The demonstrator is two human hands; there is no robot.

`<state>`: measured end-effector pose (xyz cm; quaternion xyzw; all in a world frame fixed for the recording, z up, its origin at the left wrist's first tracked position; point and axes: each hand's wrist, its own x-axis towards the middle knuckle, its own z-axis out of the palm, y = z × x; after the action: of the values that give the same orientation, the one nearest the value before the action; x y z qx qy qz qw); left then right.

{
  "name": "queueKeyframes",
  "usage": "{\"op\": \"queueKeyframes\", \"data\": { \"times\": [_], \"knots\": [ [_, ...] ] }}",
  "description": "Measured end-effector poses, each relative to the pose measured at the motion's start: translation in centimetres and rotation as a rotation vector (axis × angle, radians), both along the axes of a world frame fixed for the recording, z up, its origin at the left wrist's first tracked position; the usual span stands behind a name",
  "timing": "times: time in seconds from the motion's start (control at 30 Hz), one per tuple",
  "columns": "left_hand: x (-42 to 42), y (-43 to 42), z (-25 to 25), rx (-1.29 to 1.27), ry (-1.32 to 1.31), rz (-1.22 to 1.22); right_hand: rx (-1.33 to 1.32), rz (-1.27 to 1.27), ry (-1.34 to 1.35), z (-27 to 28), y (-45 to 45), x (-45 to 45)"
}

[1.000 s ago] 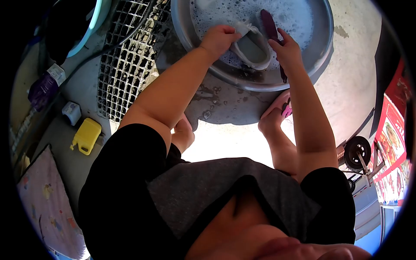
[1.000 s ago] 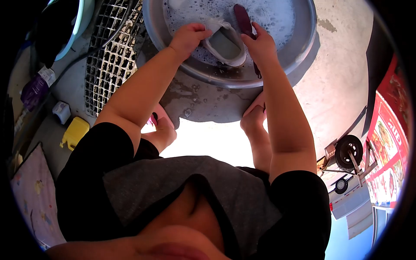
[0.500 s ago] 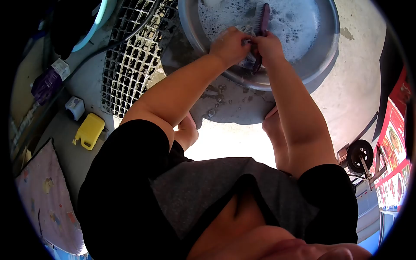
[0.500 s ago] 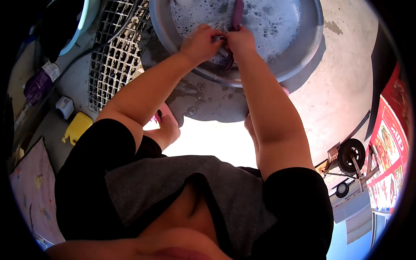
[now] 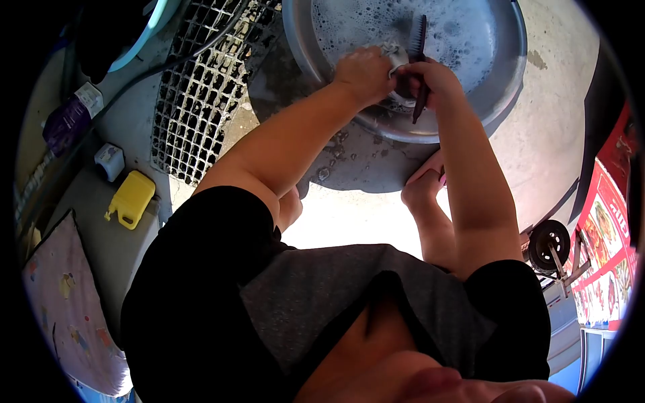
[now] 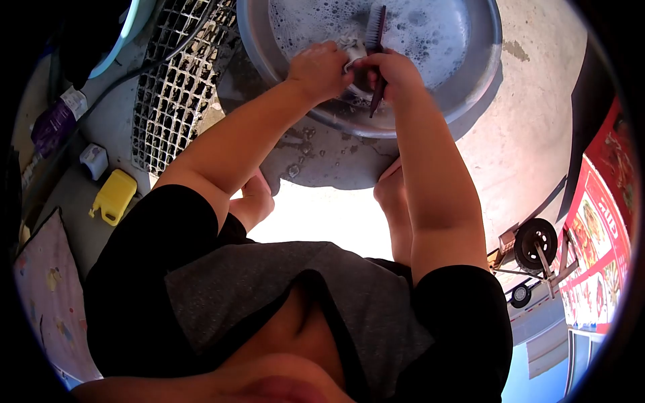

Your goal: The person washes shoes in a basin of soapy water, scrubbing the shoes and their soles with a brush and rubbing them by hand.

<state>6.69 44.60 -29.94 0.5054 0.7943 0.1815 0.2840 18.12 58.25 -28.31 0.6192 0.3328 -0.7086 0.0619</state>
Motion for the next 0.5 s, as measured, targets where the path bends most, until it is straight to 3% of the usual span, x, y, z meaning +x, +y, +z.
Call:
{"op": "queueKeyframes", "data": {
  "times": [0.07, 0.13, 0.2, 0.3, 0.43, 0.5],
  "knots": [
    [-0.4, 0.0, -1.5, 0.096, -0.084, 0.022, 0.053, 0.169, 0.026, 2.8, 0.9, 1.1],
    [-1.1, -0.3, -2.6, 0.215, -0.237, 0.051, 0.295, 0.405, -0.015, 3.8, 1.8, 3.4],
    [-1.9, -0.5, -1.9, 0.287, -0.212, 0.011, 0.552, 0.653, -0.108, 6.6, 2.0, 4.7],
    [-2.1, -0.7, -1.0, 0.380, -0.200, 0.040, 0.710, 1.021, -0.081, 6.8, 2.5, 9.4],
    [-1.4, -0.3, -0.6, 0.459, -0.151, 0.010, 0.683, 1.499, -0.407, 9.3, 0.0, 3.5],
    [-0.6, 0.0, -0.2, 0.507, -0.197, -0.005, 0.653, 1.537, -0.299, 6.8, -1.0, -0.1]
  ]
}}
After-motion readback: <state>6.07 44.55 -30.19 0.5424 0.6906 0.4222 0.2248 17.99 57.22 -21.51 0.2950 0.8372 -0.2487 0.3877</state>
